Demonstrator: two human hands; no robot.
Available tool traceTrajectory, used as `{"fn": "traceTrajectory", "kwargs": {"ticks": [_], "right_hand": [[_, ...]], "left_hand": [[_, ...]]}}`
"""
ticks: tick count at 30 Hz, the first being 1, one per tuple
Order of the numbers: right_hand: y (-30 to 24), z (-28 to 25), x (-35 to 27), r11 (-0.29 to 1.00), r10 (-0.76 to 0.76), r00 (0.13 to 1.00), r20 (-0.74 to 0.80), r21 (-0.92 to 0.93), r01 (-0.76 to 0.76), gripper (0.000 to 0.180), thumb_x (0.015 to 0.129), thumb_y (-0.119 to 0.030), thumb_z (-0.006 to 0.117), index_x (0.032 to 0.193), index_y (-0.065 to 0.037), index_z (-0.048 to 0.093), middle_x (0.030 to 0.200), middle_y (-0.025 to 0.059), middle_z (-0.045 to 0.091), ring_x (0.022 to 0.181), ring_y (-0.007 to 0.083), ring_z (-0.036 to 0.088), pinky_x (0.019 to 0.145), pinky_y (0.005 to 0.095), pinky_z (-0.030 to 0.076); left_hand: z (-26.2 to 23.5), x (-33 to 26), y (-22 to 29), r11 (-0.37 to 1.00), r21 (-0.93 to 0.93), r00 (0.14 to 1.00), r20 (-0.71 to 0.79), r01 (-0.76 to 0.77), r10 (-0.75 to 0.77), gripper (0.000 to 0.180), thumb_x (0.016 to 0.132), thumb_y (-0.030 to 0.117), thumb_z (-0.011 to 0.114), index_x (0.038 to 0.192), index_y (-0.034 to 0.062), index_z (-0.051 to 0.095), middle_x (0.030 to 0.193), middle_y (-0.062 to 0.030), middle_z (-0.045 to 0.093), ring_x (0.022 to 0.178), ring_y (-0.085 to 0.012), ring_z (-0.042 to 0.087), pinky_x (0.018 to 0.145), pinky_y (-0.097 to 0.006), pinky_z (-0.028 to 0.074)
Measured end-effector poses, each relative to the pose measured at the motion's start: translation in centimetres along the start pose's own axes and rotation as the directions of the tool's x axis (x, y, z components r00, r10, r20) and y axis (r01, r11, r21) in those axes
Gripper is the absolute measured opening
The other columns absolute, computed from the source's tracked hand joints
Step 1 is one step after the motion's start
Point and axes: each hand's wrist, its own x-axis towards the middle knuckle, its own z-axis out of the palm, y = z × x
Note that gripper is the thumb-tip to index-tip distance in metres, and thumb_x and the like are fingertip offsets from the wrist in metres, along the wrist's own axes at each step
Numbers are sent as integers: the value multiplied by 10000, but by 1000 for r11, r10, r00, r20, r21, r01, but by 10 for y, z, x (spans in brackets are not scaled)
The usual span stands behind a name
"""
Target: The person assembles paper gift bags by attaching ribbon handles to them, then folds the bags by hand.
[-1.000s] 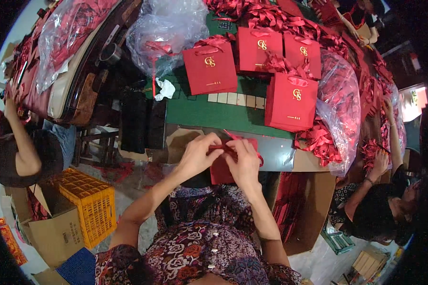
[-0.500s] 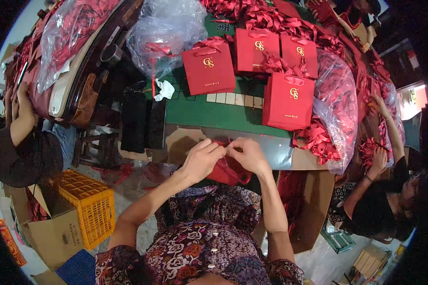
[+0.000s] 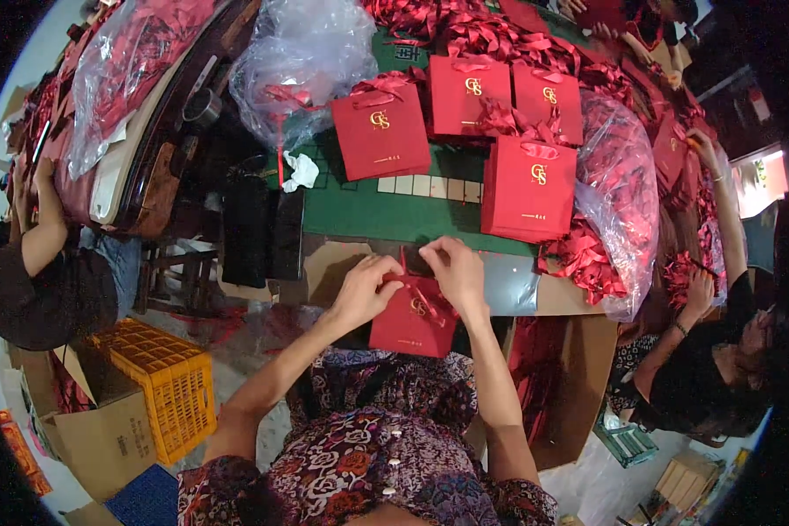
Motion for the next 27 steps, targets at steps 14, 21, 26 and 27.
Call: {"fn": "traceTrajectory", "kwargs": {"ticks": [14, 21, 26, 27], "right_hand": [[7, 17, -4, 960, -166, 977, 134, -205, 191, 137, 767, -139, 692, 843, -37, 641, 835, 153, 648, 757, 364, 646, 674, 465, 512], [7, 13, -10, 996, -14, 999, 44, 88, 10, 163, 851, -148, 691, 916, -24, 609, 824, 166, 676, 762, 321, 674, 673, 396, 516], [17, 12, -15, 977, 22, 999, 33, 210, -29, 200, 891, -134, 651, 1057, -24, 641, 861, 163, 697, 813, 322, 686, 719, 390, 527], [25, 15, -15, 982, -37, 998, 42, 185, 29, 221, 907, -103, 654, 1108, -10, 662, 881, 110, 708, 770, 159, 658, 708, 294, 520]], "left_hand": [[7, 0, -1, 981, -88, 984, 11, 176, -175, 239, 842, 104, 708, 1008, 29, 553, 893, -148, 602, 791, -318, 636, 676, -395, 512], [25, 11, -11, 966, 117, 962, -178, 230, -208, 209, 806, 188, 743, 931, 57, 639, 800, -102, 636, 733, -272, 645, 650, -387, 514], [33, 18, -7, 977, 147, 969, -217, 153, -119, 128, 773, 129, 734, 805, 54, 636, 756, -84, 628, 717, -281, 616, 678, -402, 477], [34, 19, -7, 985, 137, 972, -226, 102, -69, 118, 771, 117, 727, 790, 57, 627, 743, -84, 628, 718, -287, 601, 694, -412, 455]]}}
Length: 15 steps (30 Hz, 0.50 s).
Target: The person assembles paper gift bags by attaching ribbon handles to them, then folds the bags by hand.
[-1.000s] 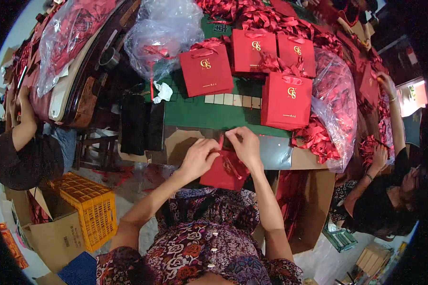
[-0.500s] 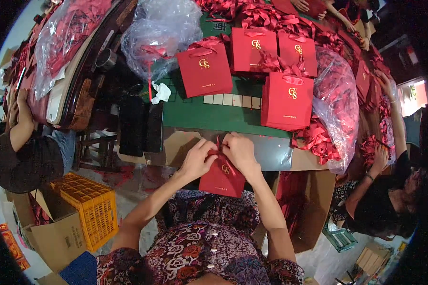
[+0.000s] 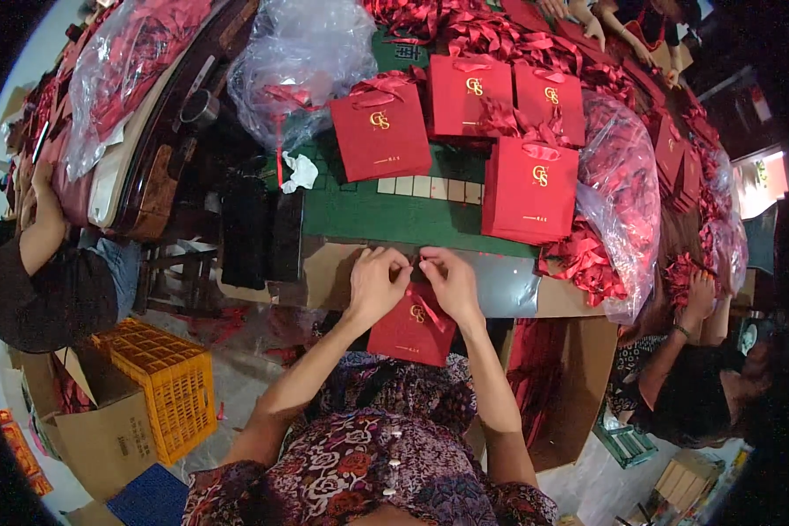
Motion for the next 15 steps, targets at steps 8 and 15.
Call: {"fn": "traceTrajectory", "kwargs": {"ticks": [8, 15], "right_hand": [[0, -7, -5, 965, 38, 994, 102, 254, -63, 181, 926, -104, 646, 1037, 36, 674, 926, 72, 704, 836, 108, 628, 758, 263, 508], [5, -19, -20, 953, -88, 986, 139, 299, 43, 122, 960, -117, 577, 991, 1, 568, 891, 58, 616, 857, 119, 575, 802, 267, 467]], "left_hand": [[0, -7, 10, 979, -202, 999, 13, 38, -36, 113, 765, 120, 727, 796, 47, 647, 783, -81, 655, 737, -272, 590, 740, -397, 427], [-15, -13, 7, 967, -219, 968, 183, -128, 169, 245, 817, 208, 745, 999, 48, 705, 960, -106, 643, 832, -291, 626, 844, -388, 473]]}}
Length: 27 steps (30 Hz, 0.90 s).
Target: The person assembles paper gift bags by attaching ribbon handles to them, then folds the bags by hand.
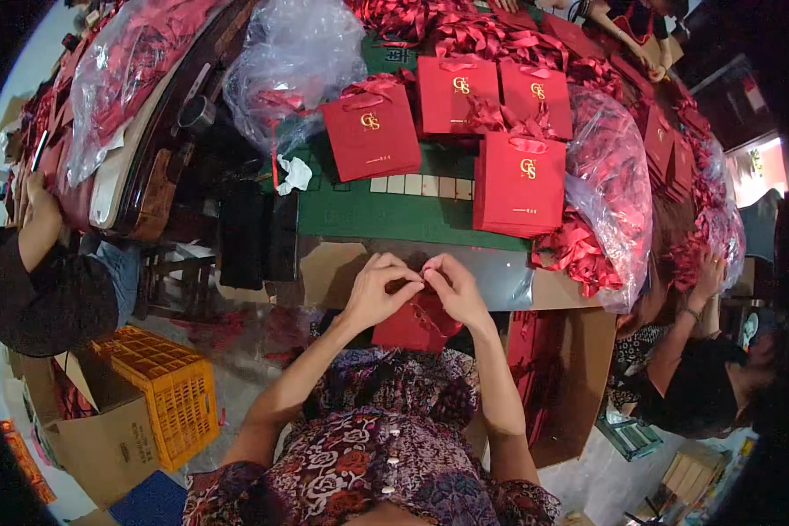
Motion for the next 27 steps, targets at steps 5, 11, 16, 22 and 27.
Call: {"fn": "traceTrajectory", "kwargs": {"ticks": [5, 11, 16, 22, 27], "right_hand": [[-10, -24, -19, 915, 243, 968, -58, 345, -209, 93, 999, -118, 532, 987, -34, 568, 875, 3, 598, 812, 75, 533, 761, 231, 443], [2, -26, -28, 752, 353, 915, -196, 640, -154, 100, 990, -129, 567, 957, -39, 597, 884, 2, 615, 805, 90, 565, 777, 246, 451], [14, -14, -25, 749, 427, 836, -345, 653, -113, 121, 986, -150, 580, 1027, -42, 616, 951, 23, 653, 907, 107, 593, 844, 239, 458], [15, -32, -7, 764, 459, 725, -514, 645, -27, 152, 995, -197, 573, 925, -77, 634, 712, -54, 572, 552, 44, 487, 493, 204, 390], [42, -40, -7, 836, 370, 695, -616, 547, 40, 123, 982, -206, 601, 977, -96, 656, 832, -36, 642, 665, 49, 558, 571, 208, 437]], "left_hand": [[-5, -30, 10, 987, -144, 996, -47, 66, -74, 638, 824, 244, 780, 1350, 37, 484, 1147, -165, 620, 1053, -301, 634, 878, -383, 516], [-5, -61, 12, 855, -472, 976, 98, 217, -194, 656, 810, 236, 805, 1329, 8, 475, 1199, -131, 619, 1099, -210, 604, 964, -348, 470], [-5, -63, 27, 547, -757, 925, 207, 358, -320, 435, 891, 104, 697, 1276, -8, 527, 1170, -69, 643, 1061, -162, 598, 949, -331, 467], [-9, -64, 52, 843, -480, 968, 65, 244, -243, 328, 910, 48, 641, 1214, -54, 574, 1125, -82, 650, 1027, -152, 606, 914, -304, 468], [-19, -70, 59, 879, -423, 975, 77, 219, -206, 237, 891, 34, 638, 1116, -39, 650, 1098, -118, 657, 1010, -199, 612, 900, -320, 465]]}}
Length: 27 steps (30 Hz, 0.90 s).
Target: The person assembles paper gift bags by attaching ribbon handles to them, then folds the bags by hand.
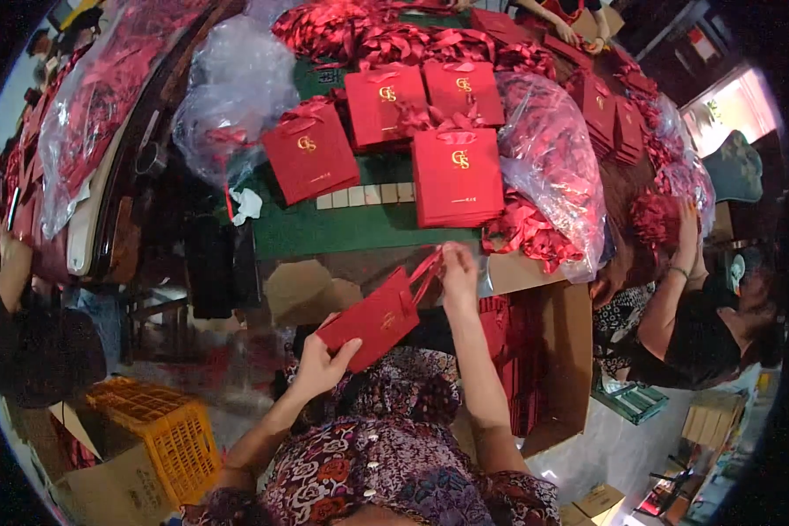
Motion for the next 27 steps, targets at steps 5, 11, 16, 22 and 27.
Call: {"fn": "traceTrajectory", "kwargs": {"ticks": [5, 11, 16, 22, 27], "right_hand": [[-16, 8, -17, 977, -73, 991, 115, -192, 94, 159, 973, -193, 616, 1056, -59, 639, 924, -10, 656, 768, 63, 590, 636, 217, 479], [-47, -19, -10, 437, -606, 776, 174, -743, 507, 146, 891, -72, 639, 1021, -12, 609, 911, 144, 597, 828, 314, 587, 731, 388, 486], [-57, -36, 16, 51, -611, 745, 267, -926, 374, 205, 853, -120, 670, 1030, -34, 615, 979, 182, 564, 927, 382, 546, 810, 466, 454], [-48, -55, 29, 91, -593, 759, 270, -914, 396, 155, 817, -132, 717, 905, -45, 624, 866, 130, 602, 847, 353, 565, 760, 447, 445], [-47, -52, 27, 231, -577, 781, 238, -870, 435, 206, 831, -139, 717, 970, -49, 595, 862, 121, 593, 846, 338, 576, 742, 442, 461]], "left_hand": [[-12, 1, 6, 993, -105, 983, -170, 50, -68, 285, 871, 40, 666, 1145, -34, 633, 1067, -84, 683, 1008, -165, 628, 900, -310, 479], [-33, 29, 33, 854, 491, 877, -316, -175, 361, 391, 828, -8, 635, 1218, 12, 615, 1105, -151, 635, 981, -283, 621, 887, -371, 489], [-10, 32, -3, 599, 756, 917, 5, -264, 398, 675, 595, -19, 669, 1246, 154, 641, 1120, -104, 582, 988, -324, 535, 850, -417, 442], [15, 29, -26, 550, 784, 957, 220, -288, 188, 667, 700, 269, 815, 1304, 134, 566, 1245, -115, 487, 1107, -314, 462, 912, -434, 396], [3, 40, -31, 642, 697, 946, 184, -318, 268, 492, 777, 329, 762, 1188, 100, 618, 1170, -113, 515, 1072, -322, 468, 902, -448, 390]]}}
